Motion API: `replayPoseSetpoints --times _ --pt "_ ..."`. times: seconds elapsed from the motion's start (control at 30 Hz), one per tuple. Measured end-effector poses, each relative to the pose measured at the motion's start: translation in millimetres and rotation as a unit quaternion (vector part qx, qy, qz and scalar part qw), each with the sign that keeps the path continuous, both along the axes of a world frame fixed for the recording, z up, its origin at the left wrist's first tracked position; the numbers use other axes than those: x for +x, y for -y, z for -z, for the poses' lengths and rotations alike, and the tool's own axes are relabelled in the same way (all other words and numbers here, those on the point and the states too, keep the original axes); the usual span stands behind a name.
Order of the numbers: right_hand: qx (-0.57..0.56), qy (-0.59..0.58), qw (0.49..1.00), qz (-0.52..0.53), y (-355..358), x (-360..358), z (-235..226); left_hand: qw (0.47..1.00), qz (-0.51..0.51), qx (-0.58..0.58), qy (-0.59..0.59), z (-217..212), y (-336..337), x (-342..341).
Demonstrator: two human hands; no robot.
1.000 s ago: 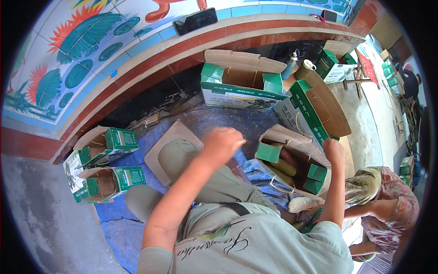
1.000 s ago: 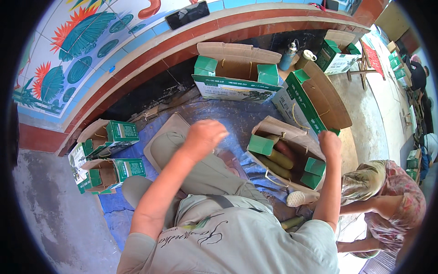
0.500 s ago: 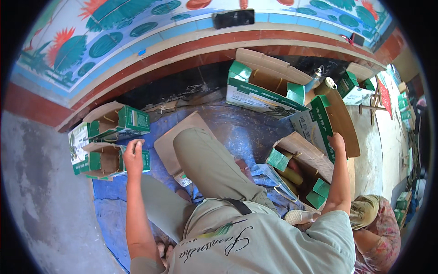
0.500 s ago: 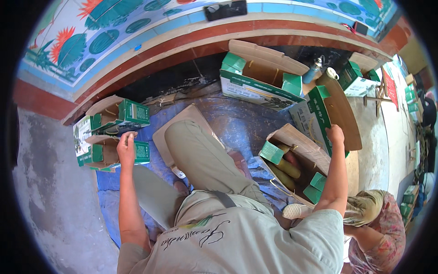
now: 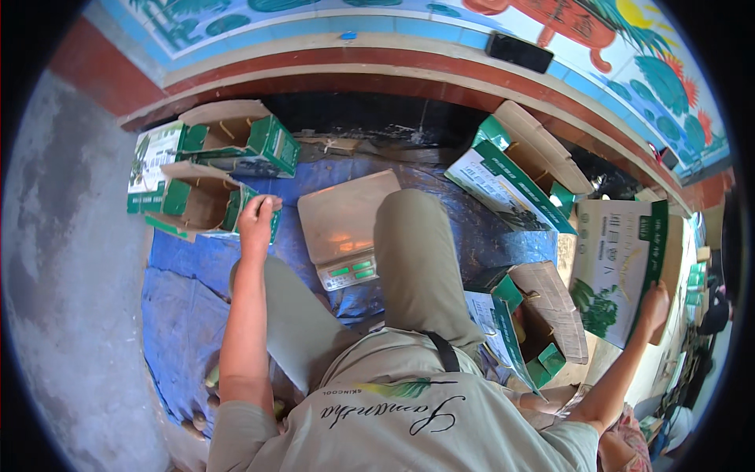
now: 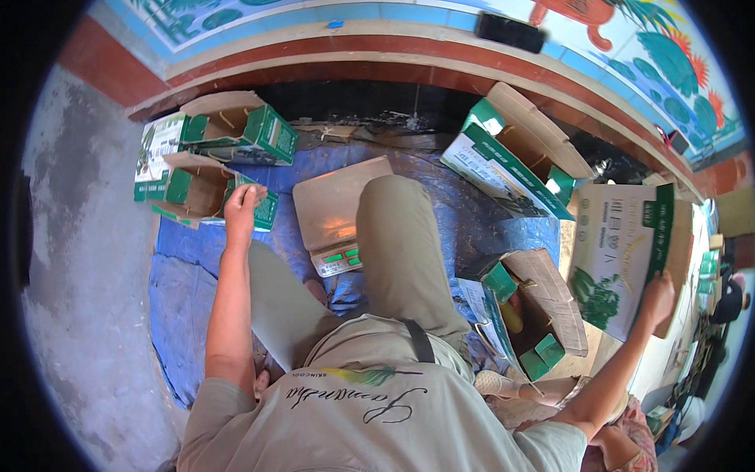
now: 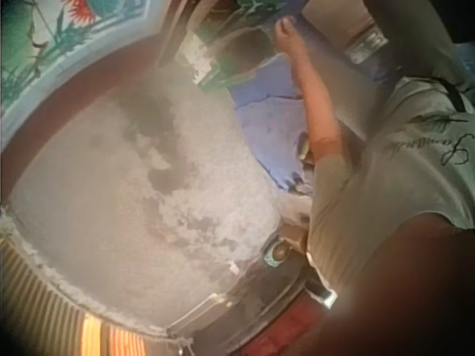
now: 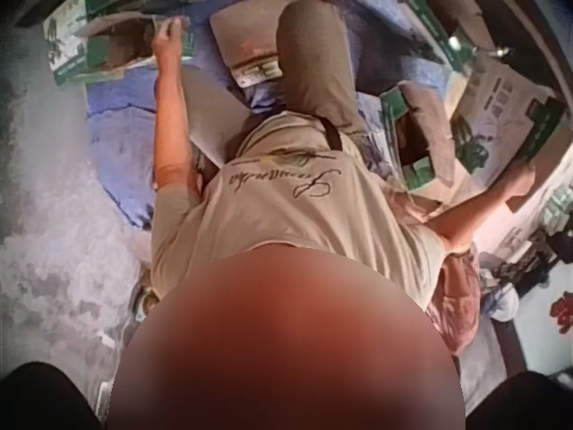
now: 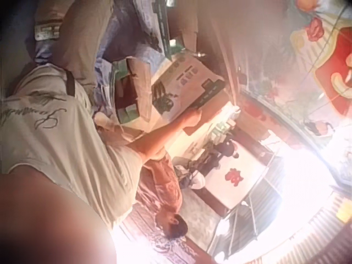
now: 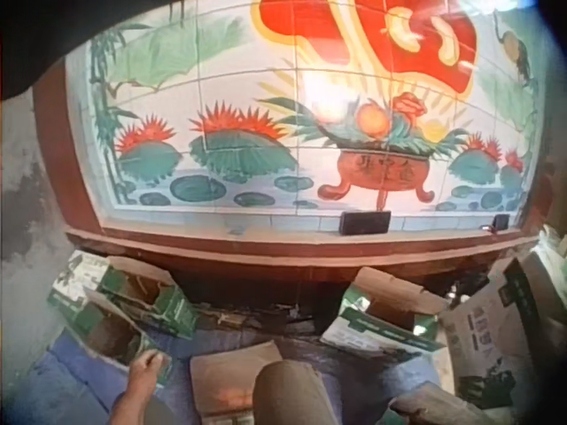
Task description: Picking up vegetables from the floor, weighing them on a scale, and packing them into cardboard boxes.
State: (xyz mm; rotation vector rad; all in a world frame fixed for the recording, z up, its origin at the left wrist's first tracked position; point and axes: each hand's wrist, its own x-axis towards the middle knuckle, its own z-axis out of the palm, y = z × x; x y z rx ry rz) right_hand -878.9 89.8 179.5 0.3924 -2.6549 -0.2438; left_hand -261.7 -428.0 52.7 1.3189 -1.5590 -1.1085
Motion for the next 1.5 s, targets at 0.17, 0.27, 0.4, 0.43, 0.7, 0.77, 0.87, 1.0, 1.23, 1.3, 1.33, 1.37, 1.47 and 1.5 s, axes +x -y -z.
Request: replayPoseSetpoints --times 0.17,0.27,0.4,0.43,0.7,0.77,0.87,1.0,1.23,1.3,1.33,1.37,1.47,1.5 --pt "0.019 -0.088 0.996 0.002 75 69 -105 1.000 0.006 -0.031 0.005 4 -1 -2" --pt "-0.002 -0.132 0.987 -0.087 103 93 -146 0.999 -0.003 -0.039 0.000 4 -1 1" --pt "-0.120 -0.136 0.939 -0.292 175 143 -169 0.998 -0.020 -0.054 -0.016 1 -3 3" --pt "-0.142 -0.139 0.916 -0.348 194 151 -172 0.997 -0.027 -0.062 -0.039 -1 -4 3" --pt "-0.188 0.012 0.795 -0.577 390 260 -126 0.979 -0.157 -0.079 -0.104 -17 -11 33" --pt "-0.166 0.020 0.737 -0.655 420 282 -107 0.977 -0.171 -0.058 -0.113 -25 -13 34" --pt "-0.089 0.014 0.719 -0.689 448 310 -71 0.960 -0.237 -0.061 -0.135 -27 -10 35" --pt "-0.051 -0.006 0.680 -0.731 467 333 -9 0.963 -0.234 -0.063 -0.118 -27 -11 39" --pt "0.012 0.084 0.649 -0.756 434 366 76 0.981 -0.174 -0.032 -0.081 -21 -8 37" --pt "0.016 0.090 0.637 -0.766 423 376 81 0.985 -0.156 -0.016 -0.069 -18 -7 35" --pt "0.020 0.098 0.640 -0.762 417 377 80 0.987 -0.140 -0.005 -0.076 -16 -7 33" --pt "0.020 0.099 0.646 -0.757 415 377 80 0.989 -0.124 0.006 -0.083 -14 -6 30" --pt "0.047 0.180 0.660 -0.728 409 372 75 0.997 -0.075 0.031 0.012 -10 -3 36" --pt "0.046 0.179 0.666 -0.723 406 366 72 0.997 -0.067 0.030 0.010 -8 -5 33"
